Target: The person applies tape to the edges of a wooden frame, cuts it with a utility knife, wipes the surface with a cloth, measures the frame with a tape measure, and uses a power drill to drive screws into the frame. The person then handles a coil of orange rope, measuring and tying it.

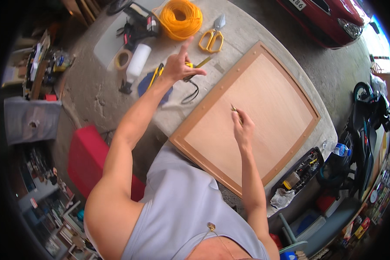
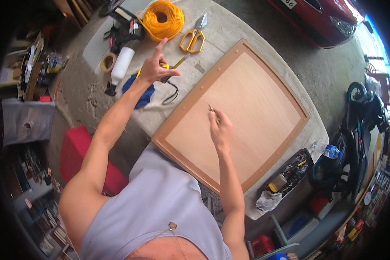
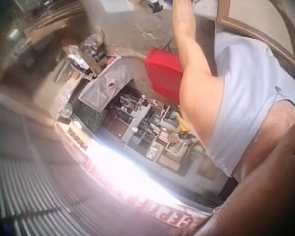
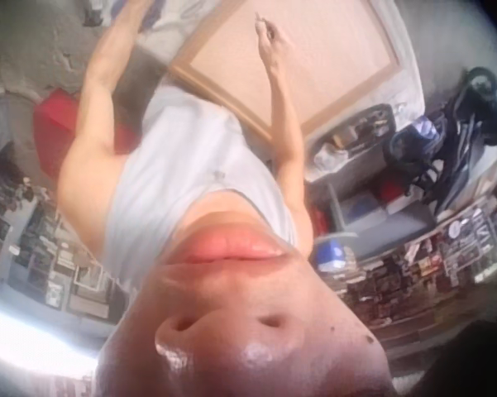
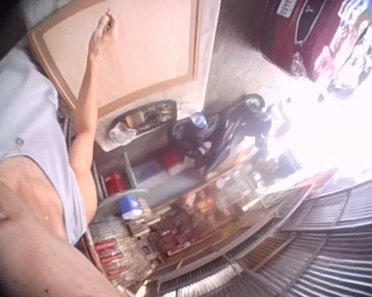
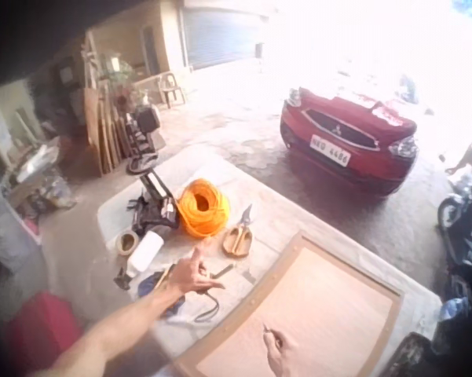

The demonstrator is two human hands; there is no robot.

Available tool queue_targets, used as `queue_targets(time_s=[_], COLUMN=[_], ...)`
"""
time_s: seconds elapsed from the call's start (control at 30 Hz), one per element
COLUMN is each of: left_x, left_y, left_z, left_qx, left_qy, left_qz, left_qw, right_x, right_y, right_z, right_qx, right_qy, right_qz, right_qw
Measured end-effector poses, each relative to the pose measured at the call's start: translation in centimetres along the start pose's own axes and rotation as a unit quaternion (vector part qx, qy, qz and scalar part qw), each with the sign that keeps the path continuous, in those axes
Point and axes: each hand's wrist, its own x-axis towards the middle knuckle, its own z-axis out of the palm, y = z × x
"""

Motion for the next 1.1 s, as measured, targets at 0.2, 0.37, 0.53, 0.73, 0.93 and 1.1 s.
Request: queue_targets(time_s=[0.2,0.37,0.53,0.73,0.93,1.1], left_x=[4.8,5.2,4.2,1.8,-1.7,-3.8], left_y=[-9.1,-11.6,-6.9,10.1,34.8,49.7], left_z=[-2.7,-4.6,-0.4,11.0,29.1,48.2], left_qx=[0.085,0.287,0.148,-0.086,-0.218,-0.119], left_qy=[-0.170,-0.253,-0.096,-0.255,-0.339,-0.373], left_qz=[0.035,-0.043,0.036,0.108,0.225,0.413], left_qw=[0.981,0.923,0.984,0.957,0.887,0.823], right_x=[11.2,6.8,-2.8,-9.0,-15.8,-14.5], right_y=[-0.6,-7.1,-4.5,9.4,24.0,24.8], right_z=[18.2,23.3,12.9,-17.1,-39.0,-39.7], right_qx=[-0.029,0.022,0.029,-0.232,-0.272,-0.351], right_qy=[-0.016,0.018,-0.056,0.276,0.381,0.279], right_qz=[-0.103,-0.150,-0.221,-0.031,0.222,0.198], right_qw=[0.994,0.988,0.973,0.932,0.855,0.871])
